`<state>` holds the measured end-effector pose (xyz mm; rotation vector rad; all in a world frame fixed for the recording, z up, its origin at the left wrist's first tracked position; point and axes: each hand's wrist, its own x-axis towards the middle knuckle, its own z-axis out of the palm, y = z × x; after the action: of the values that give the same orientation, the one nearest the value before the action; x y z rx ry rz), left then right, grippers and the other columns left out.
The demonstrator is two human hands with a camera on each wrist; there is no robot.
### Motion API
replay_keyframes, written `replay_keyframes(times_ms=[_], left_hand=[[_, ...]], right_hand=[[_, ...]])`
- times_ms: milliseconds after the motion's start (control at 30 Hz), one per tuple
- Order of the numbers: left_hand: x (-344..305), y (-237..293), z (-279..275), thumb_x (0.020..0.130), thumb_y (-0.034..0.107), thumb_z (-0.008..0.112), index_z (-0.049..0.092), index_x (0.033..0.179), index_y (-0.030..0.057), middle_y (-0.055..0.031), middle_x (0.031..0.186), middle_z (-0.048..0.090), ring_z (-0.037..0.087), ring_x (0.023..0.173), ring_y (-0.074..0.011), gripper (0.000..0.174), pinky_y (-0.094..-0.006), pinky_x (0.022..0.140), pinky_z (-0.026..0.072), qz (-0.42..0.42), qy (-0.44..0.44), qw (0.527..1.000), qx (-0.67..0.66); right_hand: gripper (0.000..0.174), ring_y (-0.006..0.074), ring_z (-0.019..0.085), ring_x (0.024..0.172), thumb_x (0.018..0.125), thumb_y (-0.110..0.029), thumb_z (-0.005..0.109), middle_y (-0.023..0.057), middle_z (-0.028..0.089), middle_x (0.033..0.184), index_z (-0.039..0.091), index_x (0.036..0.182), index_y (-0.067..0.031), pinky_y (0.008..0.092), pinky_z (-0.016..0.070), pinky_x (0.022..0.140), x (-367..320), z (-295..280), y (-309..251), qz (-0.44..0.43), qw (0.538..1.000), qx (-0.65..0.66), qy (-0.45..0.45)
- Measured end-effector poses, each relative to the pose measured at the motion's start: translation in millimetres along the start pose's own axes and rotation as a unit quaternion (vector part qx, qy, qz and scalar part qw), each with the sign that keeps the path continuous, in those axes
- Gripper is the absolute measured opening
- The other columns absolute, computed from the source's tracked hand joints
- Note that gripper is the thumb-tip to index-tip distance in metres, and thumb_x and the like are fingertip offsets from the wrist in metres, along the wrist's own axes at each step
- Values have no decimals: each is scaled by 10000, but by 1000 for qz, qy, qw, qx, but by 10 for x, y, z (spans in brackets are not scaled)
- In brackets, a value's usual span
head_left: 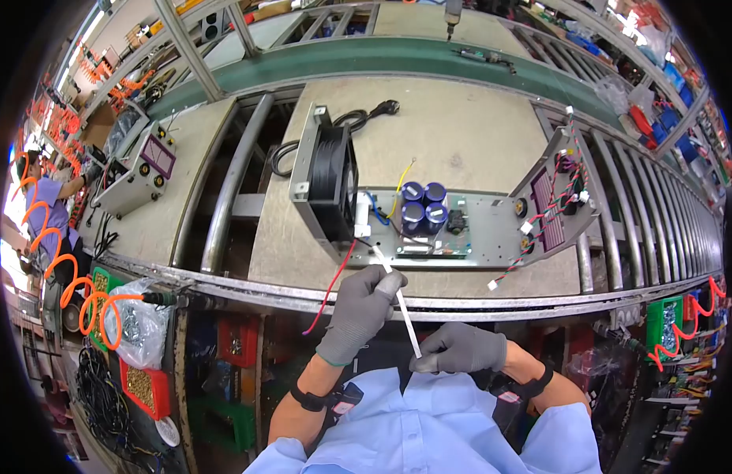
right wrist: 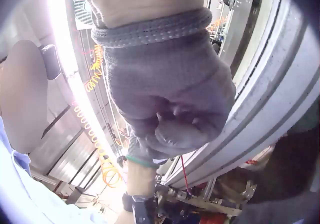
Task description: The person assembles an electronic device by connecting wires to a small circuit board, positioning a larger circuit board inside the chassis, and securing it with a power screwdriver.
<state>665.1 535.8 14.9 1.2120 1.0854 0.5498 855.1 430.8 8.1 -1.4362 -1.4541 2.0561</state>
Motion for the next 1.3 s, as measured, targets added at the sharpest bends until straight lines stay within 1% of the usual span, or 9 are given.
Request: replay_keyframes(times_ms=[100,200,233,367,400,633,1033,1133,1300], left_hand=[[105,171,102,1005,283,616,670,894,11,2,681,572,517,560,-55,299,-244,528,431,36,30,998,-33],[233,130,187,976,232,655,642,929,10,-42,742,597,538,599,-98,227,-286,568,437,229,133,964,40],[236,150,218,967,220,665,637,945,10,-54,757,603,544,608,-112,213,-295,577,438,290,172,940,57],[362,120,275,912,92,637,610,1270,10,-184,1188,620,661,872,-266,368,-362,795,536,433,246,837,228],[435,53,237,913,62,597,563,1376,15,-213,1355,552,640,1094,-338,466,-403,924,533,441,235,810,307],[674,-113,193,916,48,558,469,1417,-26,-236,1378,540,595,1179,-386,514,-435,957,522,394,209,800,401],[726,6,255,838,-20,570,484,1349,-52,-216,1343,538,586,1211,-371,519,-396,898,555,303,190,786,504],[761,-8,267,834,-21,580,488,1343,-57,-209,1321,545,587,1204,-366,519,-394,899,557,294,188,783,514],[786,-15,257,842,-14,583,497,1335,-53,-198,1316,553,592,1202,-354,502,-395,891,564,298,187,785,509]], right_hand=[[295,65,538,633,939,-323,705,1,622,712,751,973,-35,269,454,583,-118,-128,-113,2,996,-23,86],[262,75,569,620,941,-272,655,18,627,711,707,973,-17,263,466,574,-214,-356,-295,-25,975,14,219],[237,80,579,609,925,-225,652,18,617,697,691,976,3,268,478,563,-127,-567,-72,-196,949,-8,245],[221,109,631,632,902,-181,673,48,687,751,713,1006,9,284,519,589,-4,-1021,-124,-108,876,-92,461],[240,122,653,653,914,-164,658,84,713,782,714,1043,31,290,527,601,31,-1126,-130,-112,881,-37,458],[256,132,665,692,944,-149,626,112,720,802,709,1070,58,306,533,654,75,-1032,-312,-89,896,-108,422],[169,147,614,655,919,-95,674,132,691,759,715,1018,36,318,502,635,447,-946,-97,-207,848,-179,454],[153,178,628,663,914,-83,681,146,689,759,712,1002,38,329,508,634,388,-899,-233,-148,873,-128,447],[135,246,686,703,889,-70,710,179,710,823,715,979,30,354,527,649,417,-872,-170,-206,835,-194,473]])
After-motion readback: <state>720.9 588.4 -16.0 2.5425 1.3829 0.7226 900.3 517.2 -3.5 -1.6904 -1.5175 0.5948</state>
